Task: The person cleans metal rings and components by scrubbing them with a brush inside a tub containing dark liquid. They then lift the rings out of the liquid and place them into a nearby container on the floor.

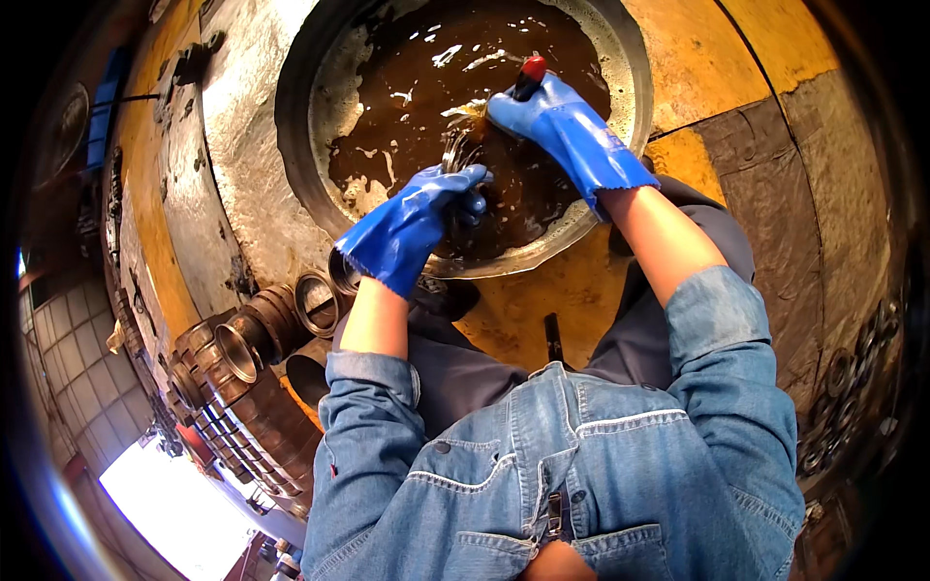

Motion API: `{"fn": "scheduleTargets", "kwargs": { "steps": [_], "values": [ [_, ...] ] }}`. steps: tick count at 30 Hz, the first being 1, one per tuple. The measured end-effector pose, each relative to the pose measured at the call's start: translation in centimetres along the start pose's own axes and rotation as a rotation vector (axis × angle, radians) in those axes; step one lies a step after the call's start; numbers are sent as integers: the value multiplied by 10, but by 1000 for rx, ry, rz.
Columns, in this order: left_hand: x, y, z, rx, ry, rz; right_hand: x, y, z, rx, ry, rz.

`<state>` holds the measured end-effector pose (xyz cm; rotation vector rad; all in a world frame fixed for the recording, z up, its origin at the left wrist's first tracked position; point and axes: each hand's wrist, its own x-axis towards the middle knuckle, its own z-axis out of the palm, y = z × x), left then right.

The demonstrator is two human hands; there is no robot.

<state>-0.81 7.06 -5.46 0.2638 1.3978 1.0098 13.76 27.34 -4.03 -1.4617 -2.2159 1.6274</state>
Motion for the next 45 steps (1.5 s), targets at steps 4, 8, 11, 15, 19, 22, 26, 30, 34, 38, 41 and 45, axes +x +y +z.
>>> {"fn": "scheduleTargets", "kwargs": {
  "steps": [4, 8, 11, 15, 19, 22, 26, 30, 34, 38, 41, 45],
  "values": [
    [28, -4, 8, -138, -2, 101, -10, 9, -18, 195, 123, -189],
    [2, 17, 43, -101, 105, 262, 3, 21, -38, 264, 144, -242],
    [0, 4, 29, 13, 87, 217, 0, 17, -41, 289, 146, -248],
    [27, -17, -12, -336, -7, -26, -1, 6, -29, 386, -4, -305],
    [15, -10, -15, -61, 119, 99, -3, -7, 0, 593, -358, -351],
    [10, -16, -33, -24, 71, 158, -16, -28, 19, 385, -438, -207],
    [-8, -4, -16, -47, 86, 119, 20, -9, 28, -125, -337, -116],
    [-13, -6, -17, -44, 114, 129, 16, -8, 24, 42, -300, -129],
    [-23, -12, -18, 65, 166, 216, -19, -21, 50, 292, -275, -304],
    [-5, 16, 18, 56, 41, 126, 88, 65, 48, 354, -354, -330],
    [-28, 4, -3, 111, 230, 82, 19, 0, 39, -140, -159, -242],
    [-13, 4, 2, 49, 177, 18, 10, 5, 20, -37, -145, 88]
  ]
}}
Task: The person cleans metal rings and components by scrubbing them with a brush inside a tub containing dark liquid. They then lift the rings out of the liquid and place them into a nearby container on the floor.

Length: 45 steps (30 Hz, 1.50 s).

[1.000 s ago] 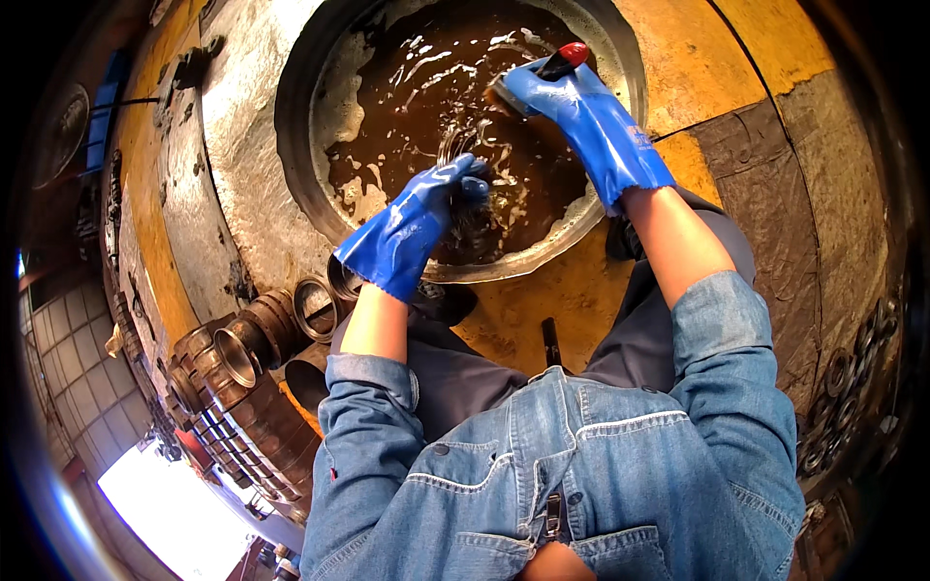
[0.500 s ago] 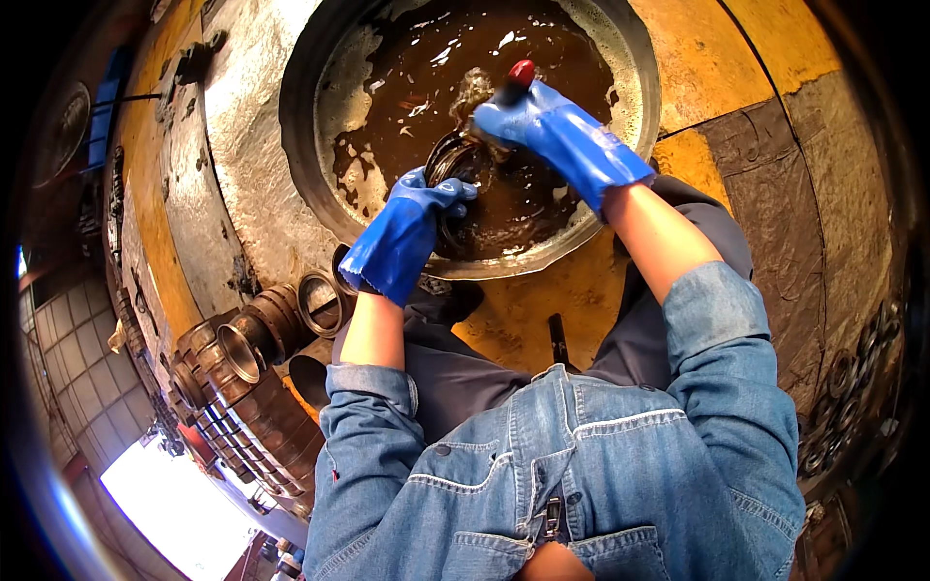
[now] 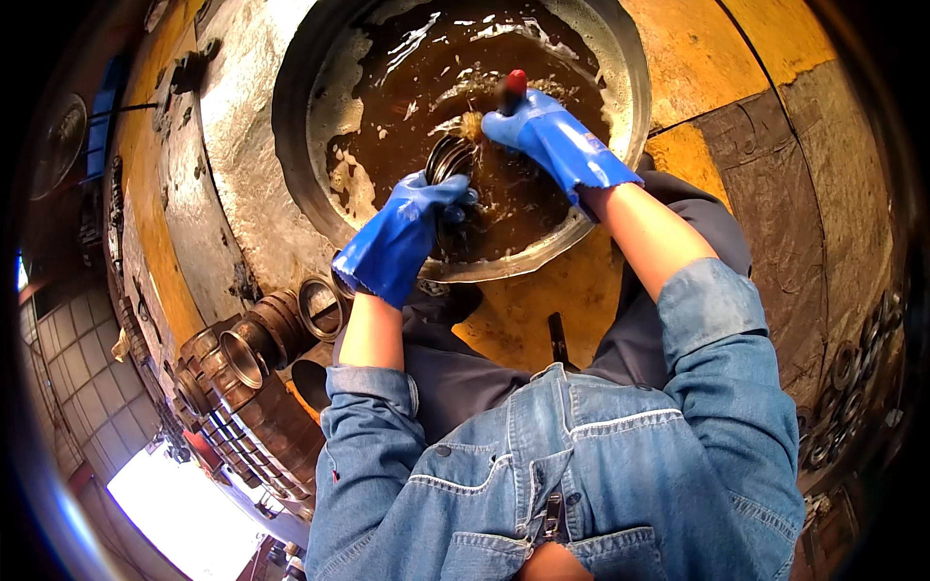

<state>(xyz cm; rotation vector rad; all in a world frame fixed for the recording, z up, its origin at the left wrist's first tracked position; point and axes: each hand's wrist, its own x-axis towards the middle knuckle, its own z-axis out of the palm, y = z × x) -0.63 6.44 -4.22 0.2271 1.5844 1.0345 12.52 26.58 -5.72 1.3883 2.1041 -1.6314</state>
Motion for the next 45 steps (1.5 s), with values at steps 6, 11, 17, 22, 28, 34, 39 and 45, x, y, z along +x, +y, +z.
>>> {"fn": "scheduleTargets", "kwargs": {
  "steps": [6, 11, 17, 22, 28, 34, 39, 45],
  "values": [
    [42, -15, -8, -235, -209, -90, 10, 19, -15, 171, 202, -172],
    [11, 9, 31, -124, -68, 280, -13, 19, -48, 333, 402, -292],
    [32, -13, 10, -222, -114, 18, -27, 6, -54, 519, 127, -414],
    [29, -10, -10, -126, -37, 115, -25, -17, -18, 673, -380, -403],
    [10, -6, -13, -57, -29, 125, -2, -22, 8, -11, -223, -261],
    [-3, -1, -6, 4, -4, 149, 2, -20, -5, 254, -240, -211],
    [21, -14, -12, -19, -55, 209, 27, -18, 38, -4, -299, -286],
    [4, -4, -9, 29, -21, 121, -10, -24, -3, -34, -132, -102]
  ]
}}
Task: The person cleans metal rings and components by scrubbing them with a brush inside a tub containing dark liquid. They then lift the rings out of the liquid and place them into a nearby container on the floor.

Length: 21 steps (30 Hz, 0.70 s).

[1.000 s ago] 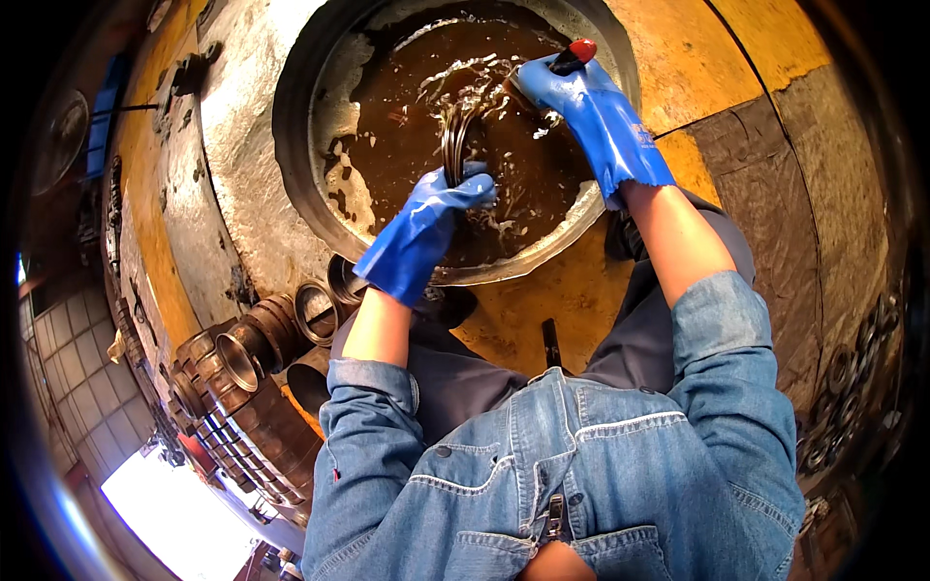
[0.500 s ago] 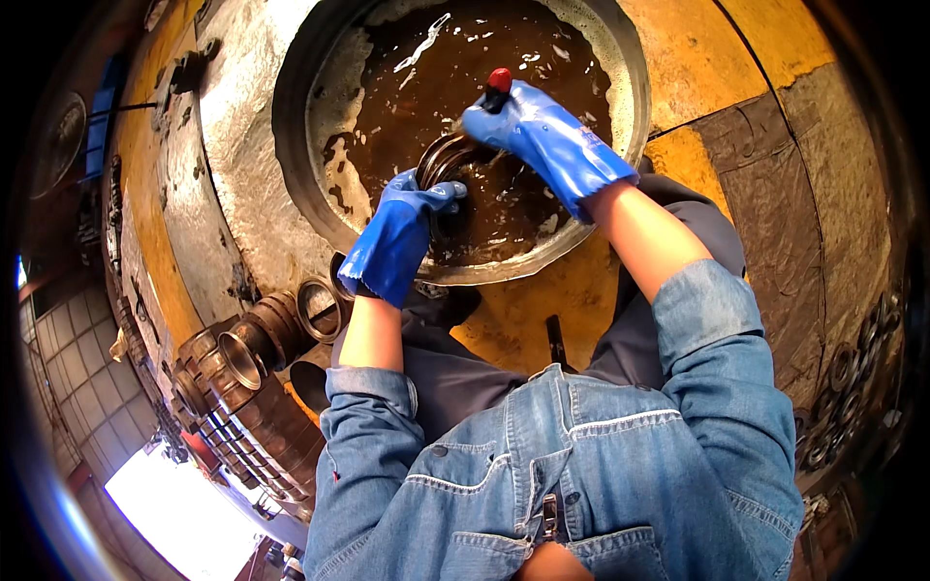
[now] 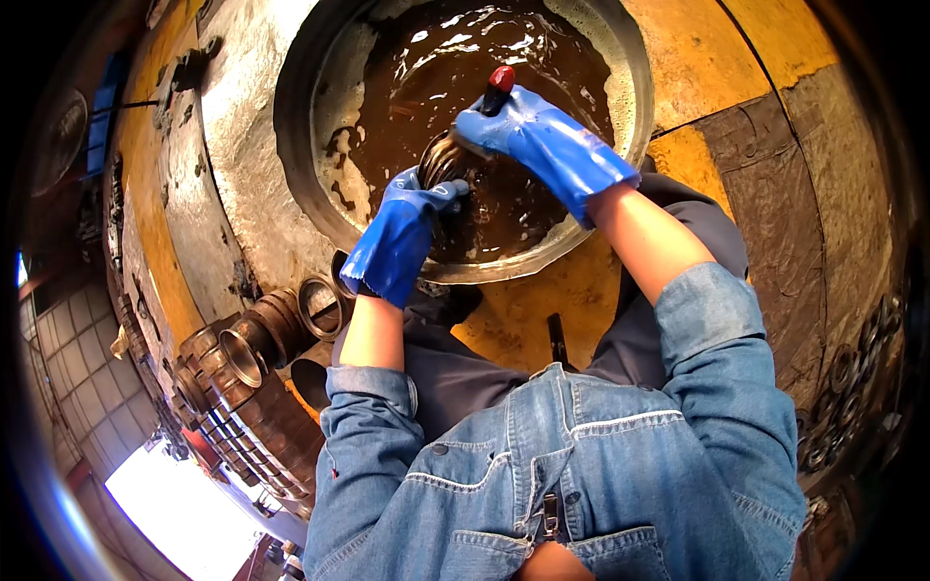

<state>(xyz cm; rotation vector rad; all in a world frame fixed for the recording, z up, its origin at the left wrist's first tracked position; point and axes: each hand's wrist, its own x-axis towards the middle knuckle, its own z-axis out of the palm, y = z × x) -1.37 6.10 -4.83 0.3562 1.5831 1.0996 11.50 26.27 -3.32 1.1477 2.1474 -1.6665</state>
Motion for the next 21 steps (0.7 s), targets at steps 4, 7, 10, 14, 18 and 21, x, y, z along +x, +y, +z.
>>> {"fn": "scheduleTargets", "kwargs": {
  "steps": [4, 7, 10, 14, 18, 21],
  "values": [
    [6, 3, 4, 7, -6, -86, -10, 13, 3, -63, 255, 74],
    [-1, 13, 11, 47, -40, -153, -7, 11, -4, -36, 239, 119],
    [26, -4, 3, -78, -153, -165, 32, 48, -2, 131, 331, -50],
    [25, 18, 36, -103, -110, 79, 87, 118, -38, 505, 465, -275],
    [-1, 3, 16, -19, 14, 136, 5, 48, -45, 444, 471, -313],
    [-4, 14, 19, -91, -16, 153, -12, 38, -53, 419, 470, -331]
  ]
}}
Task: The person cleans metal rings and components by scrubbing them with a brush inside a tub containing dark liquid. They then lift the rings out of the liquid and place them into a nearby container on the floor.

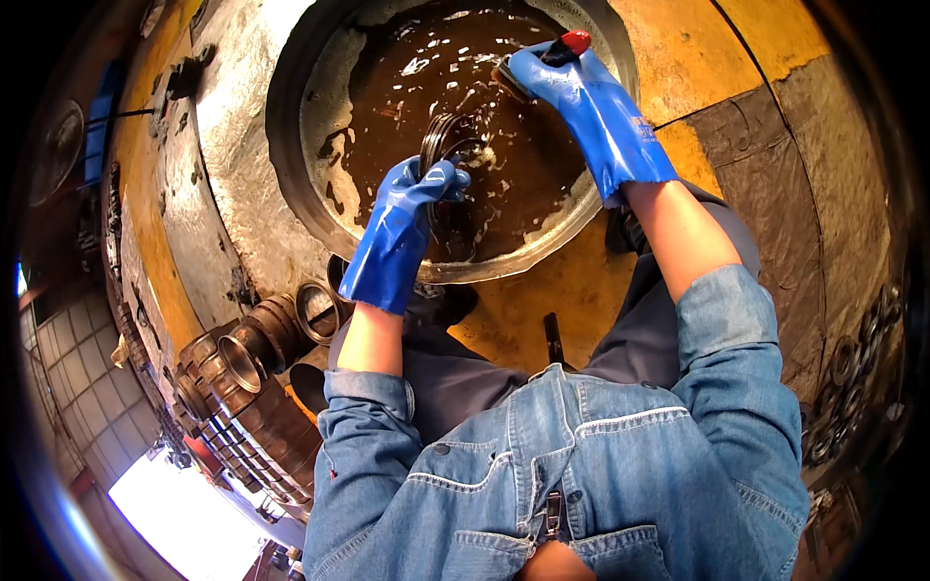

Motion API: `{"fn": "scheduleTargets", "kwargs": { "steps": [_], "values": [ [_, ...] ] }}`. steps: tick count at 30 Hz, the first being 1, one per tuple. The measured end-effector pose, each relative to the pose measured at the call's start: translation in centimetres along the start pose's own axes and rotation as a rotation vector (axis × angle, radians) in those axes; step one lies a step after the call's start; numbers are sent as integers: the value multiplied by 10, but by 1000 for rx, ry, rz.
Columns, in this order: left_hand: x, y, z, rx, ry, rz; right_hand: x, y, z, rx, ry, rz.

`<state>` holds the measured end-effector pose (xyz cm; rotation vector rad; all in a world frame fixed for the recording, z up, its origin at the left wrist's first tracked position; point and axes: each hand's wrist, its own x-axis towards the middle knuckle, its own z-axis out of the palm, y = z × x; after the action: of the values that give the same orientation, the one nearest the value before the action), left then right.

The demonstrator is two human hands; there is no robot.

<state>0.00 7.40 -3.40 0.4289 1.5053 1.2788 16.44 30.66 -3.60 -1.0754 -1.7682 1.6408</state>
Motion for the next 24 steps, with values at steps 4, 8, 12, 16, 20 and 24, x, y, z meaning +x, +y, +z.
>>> {"fn": "scheduleTargets", "kwargs": {
  "steps": [4, 8, 12, 16, 20, 24],
  "values": [
    [-6, 15, -4, -29, 21, -12, -10, -13, 6, -22, -41, -10],
    [-9, 7, -12, 2, 117, 136, -18, -26, 8, -63, -66, -3],
    [-19, 1, 3, 141, -59, 14, -20, -25, 11, -142, -56, 43],
    [-5, -8, -2, 82, 34, -250, -7, -1, 19, -279, -34, 181],
    [10, -16, -22, 33, -5, -322, 0, 18, 34, -535, -87, 276],
    [13, -6, -23, 92, 55, -276, 6, 28, 43, -349, -318, 312]
  ]
}}
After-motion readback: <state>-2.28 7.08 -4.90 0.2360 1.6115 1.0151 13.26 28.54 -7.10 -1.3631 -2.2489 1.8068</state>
